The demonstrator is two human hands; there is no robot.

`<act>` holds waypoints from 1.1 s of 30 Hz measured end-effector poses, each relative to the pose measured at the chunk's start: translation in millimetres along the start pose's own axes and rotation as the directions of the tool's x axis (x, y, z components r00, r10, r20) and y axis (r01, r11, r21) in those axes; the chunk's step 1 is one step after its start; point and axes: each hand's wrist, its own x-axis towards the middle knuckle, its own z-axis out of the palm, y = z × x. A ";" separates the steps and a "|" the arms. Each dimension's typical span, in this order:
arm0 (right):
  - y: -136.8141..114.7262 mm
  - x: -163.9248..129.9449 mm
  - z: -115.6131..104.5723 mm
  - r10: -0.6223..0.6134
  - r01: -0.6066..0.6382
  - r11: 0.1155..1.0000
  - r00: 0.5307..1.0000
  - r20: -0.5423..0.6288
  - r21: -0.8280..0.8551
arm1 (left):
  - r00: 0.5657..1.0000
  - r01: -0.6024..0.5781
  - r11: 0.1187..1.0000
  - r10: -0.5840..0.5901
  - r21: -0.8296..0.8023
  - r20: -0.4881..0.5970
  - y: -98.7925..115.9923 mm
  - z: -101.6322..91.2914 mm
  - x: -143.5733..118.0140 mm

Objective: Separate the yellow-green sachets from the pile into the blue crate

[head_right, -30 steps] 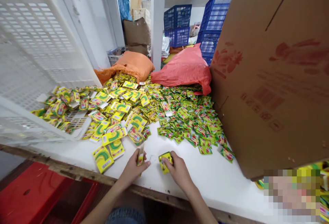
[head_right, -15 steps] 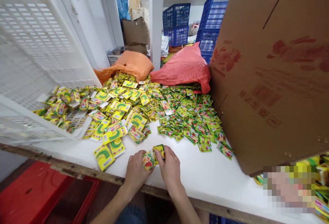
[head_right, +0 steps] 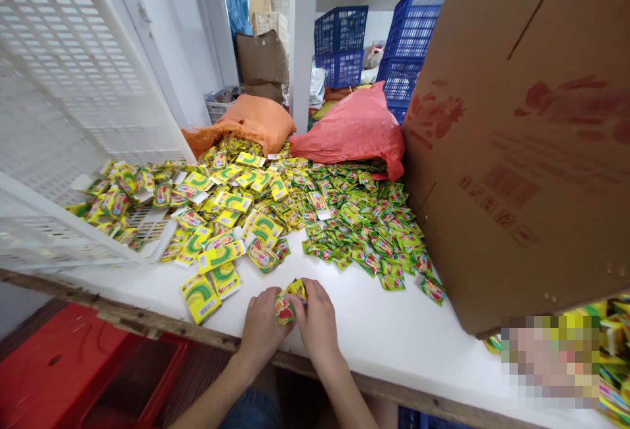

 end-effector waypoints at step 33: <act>3.6 33.9 -41.6 -0.047 0.124 0.975 0.925 0.377 -0.183 | 0.928 0.245 0.562 0.100 -0.790 0.359 -11.3 -5.4 16.9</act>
